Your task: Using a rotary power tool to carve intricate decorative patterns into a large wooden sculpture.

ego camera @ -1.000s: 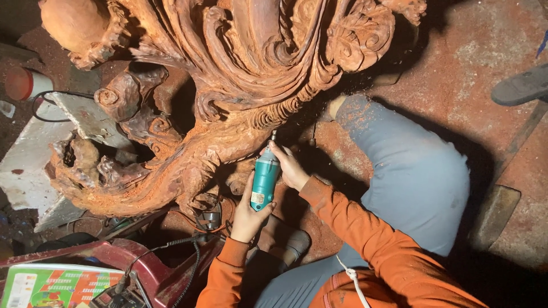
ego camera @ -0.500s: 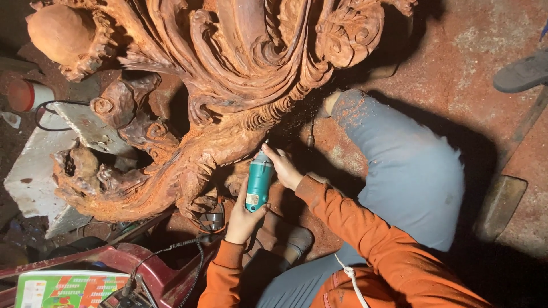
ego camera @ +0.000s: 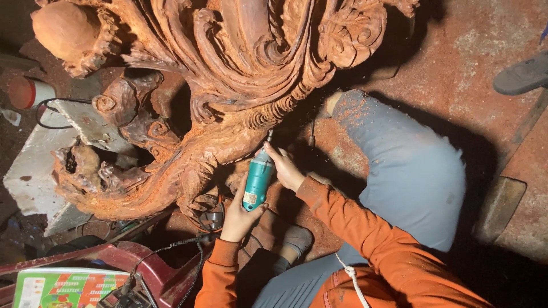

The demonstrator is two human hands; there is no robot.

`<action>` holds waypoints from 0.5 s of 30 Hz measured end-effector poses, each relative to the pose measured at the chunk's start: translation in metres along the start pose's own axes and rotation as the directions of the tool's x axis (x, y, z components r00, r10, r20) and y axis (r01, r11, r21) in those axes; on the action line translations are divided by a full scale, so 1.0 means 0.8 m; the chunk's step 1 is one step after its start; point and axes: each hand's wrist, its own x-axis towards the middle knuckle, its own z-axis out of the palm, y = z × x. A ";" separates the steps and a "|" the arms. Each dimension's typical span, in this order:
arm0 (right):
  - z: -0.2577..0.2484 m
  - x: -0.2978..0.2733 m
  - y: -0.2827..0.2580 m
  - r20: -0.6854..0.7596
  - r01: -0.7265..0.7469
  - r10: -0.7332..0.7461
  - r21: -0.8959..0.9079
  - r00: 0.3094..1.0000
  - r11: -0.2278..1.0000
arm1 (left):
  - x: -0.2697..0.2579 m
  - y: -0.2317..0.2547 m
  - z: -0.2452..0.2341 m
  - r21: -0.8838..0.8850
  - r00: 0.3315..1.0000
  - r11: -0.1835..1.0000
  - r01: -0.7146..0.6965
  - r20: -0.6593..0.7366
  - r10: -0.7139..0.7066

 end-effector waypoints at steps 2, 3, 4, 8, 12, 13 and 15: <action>0.000 -0.001 0.000 0.020 -0.004 0.004 0.018 1.000 1.000 | -0.001 0.008 -0.005 0.000 1.000 1.000 -0.012 -0.005 0.012; 0.000 -0.002 0.001 0.040 -0.009 0.007 0.037 0.999 0.999 | -0.002 0.012 -0.007 0.001 1.000 1.000 -0.023 -0.010 0.023; 0.000 -0.005 0.000 0.038 -0.009 0.007 0.037 0.999 0.999 | -0.004 0.011 -0.006 0.002 1.000 1.000 -0.023 -0.009 0.023; -0.009 -0.002 0.013 0.065 -0.029 0.028 0.017 0.998 0.999 | -0.009 -0.002 0.004 0.013 1.000 1.000 0.011 -0.002 -0.011; -0.032 0.022 0.060 0.079 -0.034 0.036 -0.029 0.996 0.999 | -0.012 -0.020 0.018 0.006 0.998 0.998 0.058 -0.017 -0.058; -0.030 0.021 0.058 0.075 -0.036 0.038 -0.024 0.996 0.999 | -0.013 -0.016 0.020 0.012 0.998 0.998 0.060 -0.014 -0.059; -0.025 0.020 0.054 0.087 -0.052 0.054 -0.027 0.995 0.998 | -0.015 -0.009 0.025 0.013 0.997 0.997 0.073 -0.030 -0.073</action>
